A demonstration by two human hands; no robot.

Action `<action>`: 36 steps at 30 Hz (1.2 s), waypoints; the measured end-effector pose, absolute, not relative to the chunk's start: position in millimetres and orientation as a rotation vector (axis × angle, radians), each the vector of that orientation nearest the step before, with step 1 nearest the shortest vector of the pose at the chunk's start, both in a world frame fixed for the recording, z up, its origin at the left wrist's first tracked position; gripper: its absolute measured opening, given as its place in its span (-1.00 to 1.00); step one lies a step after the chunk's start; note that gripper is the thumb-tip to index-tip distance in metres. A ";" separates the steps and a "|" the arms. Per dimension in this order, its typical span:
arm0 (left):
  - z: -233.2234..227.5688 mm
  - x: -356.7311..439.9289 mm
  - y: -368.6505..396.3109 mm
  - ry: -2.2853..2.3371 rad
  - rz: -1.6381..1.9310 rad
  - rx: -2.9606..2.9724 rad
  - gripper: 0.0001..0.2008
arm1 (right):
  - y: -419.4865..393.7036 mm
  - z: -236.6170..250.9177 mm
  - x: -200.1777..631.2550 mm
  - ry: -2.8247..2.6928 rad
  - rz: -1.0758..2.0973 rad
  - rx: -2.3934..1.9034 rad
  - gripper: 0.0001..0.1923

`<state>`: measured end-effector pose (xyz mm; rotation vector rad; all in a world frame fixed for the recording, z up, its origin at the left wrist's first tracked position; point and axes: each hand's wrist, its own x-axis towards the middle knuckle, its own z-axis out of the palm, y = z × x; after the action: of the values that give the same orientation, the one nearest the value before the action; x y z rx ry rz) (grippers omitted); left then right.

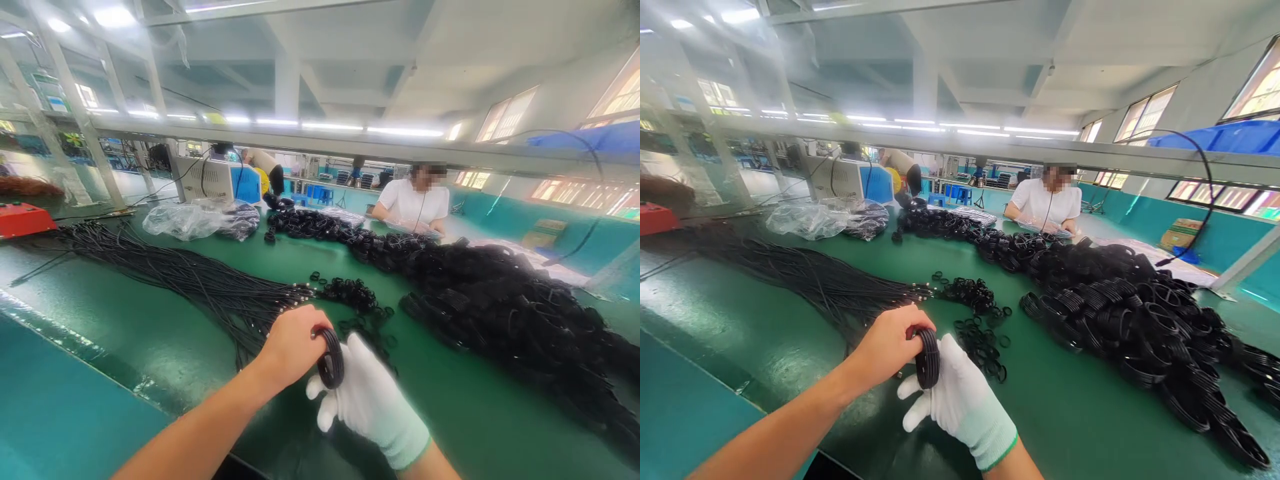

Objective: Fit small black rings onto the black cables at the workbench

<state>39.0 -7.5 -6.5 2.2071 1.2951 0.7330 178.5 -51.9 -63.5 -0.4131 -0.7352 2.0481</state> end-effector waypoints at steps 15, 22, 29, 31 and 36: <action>-10.4 10.8 18.4 0.662 0.541 1.777 -0.58 | -51.5 -62.2 176.1 -0.635 2.166 -0.439 -0.45; -13.7 19.9 9.4 1.015 0.696 1.888 -0.71 | -48.0 -61.4 178.8 -1.044 1.712 -0.798 -0.50; -26.6 23.2 -18.4 0.966 0.664 1.473 -0.87 | -52.0 -58.8 181.5 -1.020 1.788 -0.742 -0.56; -31.4 24.2 -22.9 0.894 0.693 1.391 -0.88 | -53.0 -58.9 179.5 -1.021 1.812 -0.694 -0.58; -39.7 23.2 -20.1 0.796 0.685 1.342 -0.84 | -52.8 -60.4 176.8 -1.047 1.848 -0.629 -0.56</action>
<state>23.2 -20.1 -39.7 1.3417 0.7958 0.6852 176.8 -52.8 -60.4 -0.6292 -1.0474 1.8480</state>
